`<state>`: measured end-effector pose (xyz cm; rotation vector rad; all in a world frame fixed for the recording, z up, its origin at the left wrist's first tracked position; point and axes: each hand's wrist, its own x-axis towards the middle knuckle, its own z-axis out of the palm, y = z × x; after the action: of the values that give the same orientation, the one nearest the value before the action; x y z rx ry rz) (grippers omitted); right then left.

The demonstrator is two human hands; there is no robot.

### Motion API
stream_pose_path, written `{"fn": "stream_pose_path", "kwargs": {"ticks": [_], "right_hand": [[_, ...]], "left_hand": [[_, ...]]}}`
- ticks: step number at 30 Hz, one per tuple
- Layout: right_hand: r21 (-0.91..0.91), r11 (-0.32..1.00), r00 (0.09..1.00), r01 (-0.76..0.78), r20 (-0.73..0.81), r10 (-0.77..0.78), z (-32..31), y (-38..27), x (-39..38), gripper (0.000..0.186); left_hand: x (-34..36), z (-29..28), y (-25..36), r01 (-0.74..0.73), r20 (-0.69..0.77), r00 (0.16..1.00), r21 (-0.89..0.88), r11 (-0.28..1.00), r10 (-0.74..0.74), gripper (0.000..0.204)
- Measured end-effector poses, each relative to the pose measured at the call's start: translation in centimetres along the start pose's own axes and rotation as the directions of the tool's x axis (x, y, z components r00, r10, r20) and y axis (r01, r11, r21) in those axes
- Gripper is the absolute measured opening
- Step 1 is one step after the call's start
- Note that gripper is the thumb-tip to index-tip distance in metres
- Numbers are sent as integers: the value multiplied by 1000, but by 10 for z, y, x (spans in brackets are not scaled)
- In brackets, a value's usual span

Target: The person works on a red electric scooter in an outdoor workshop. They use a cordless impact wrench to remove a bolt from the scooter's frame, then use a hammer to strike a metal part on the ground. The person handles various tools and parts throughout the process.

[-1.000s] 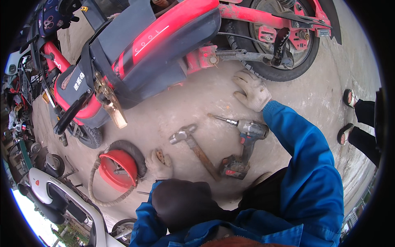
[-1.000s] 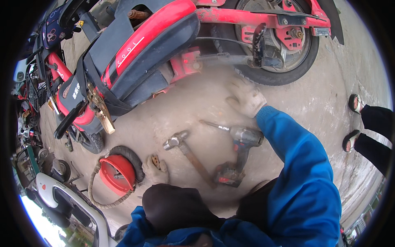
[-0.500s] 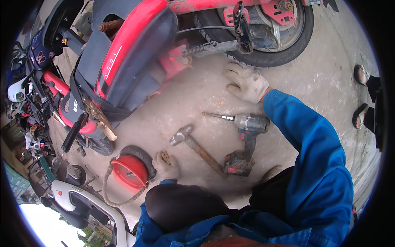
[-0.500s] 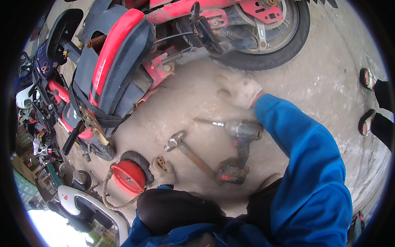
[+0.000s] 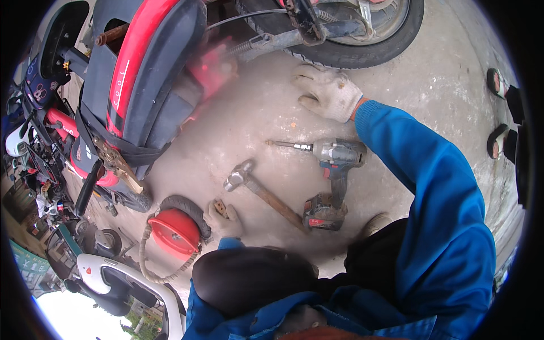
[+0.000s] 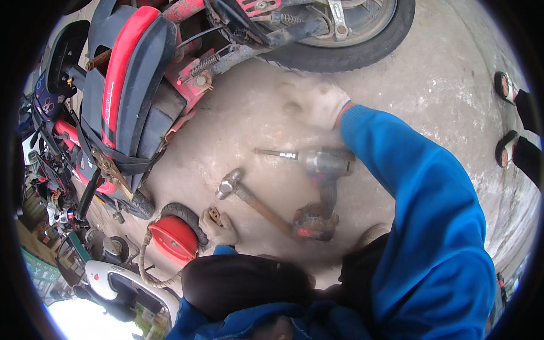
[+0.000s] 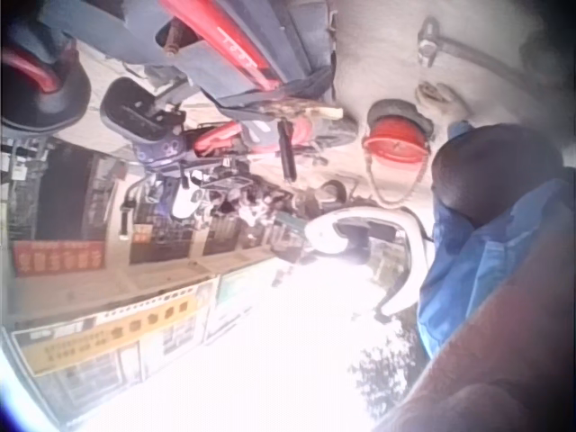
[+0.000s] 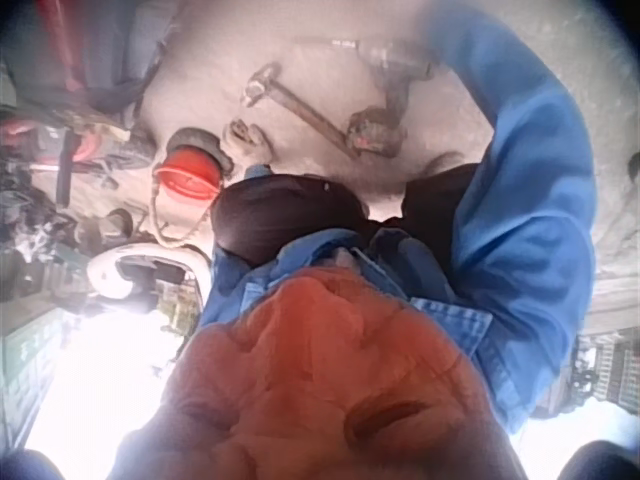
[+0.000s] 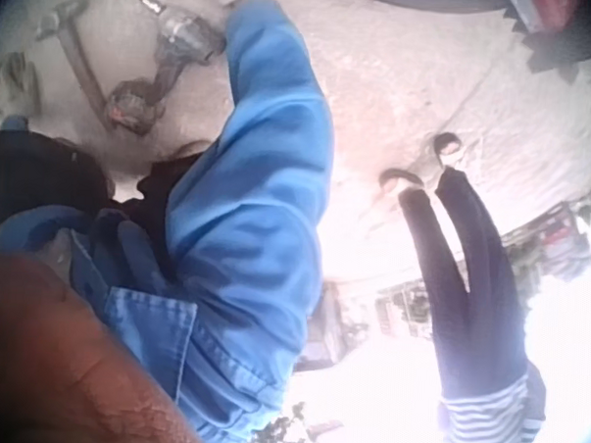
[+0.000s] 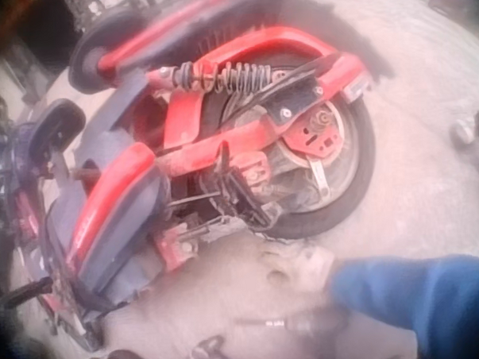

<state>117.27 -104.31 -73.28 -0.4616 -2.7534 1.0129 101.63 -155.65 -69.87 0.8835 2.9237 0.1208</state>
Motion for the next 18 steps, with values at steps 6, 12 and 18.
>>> {"fn": "stream_pose_path", "kwargs": {"ticks": [6, 12, 18], "right_hand": [[-84, 996, 999, 30, -43, -34, 1, -4, 3, 43], [-237, 970, 997, 46, -45, -58, 5, 0, 2, 55], [-386, 920, 997, 72, 20, -70, 6, -11, 6, 57]], "left_hand": [[-1, 5, -9, -2, -14, 1000, -25, 1000, 1, 60], [1, 14, -8, -24, -117, 993, -57, 998, 17, 58], [2, 6, -8, -4, -123, 992, -69, 998, -5, 55]]}}
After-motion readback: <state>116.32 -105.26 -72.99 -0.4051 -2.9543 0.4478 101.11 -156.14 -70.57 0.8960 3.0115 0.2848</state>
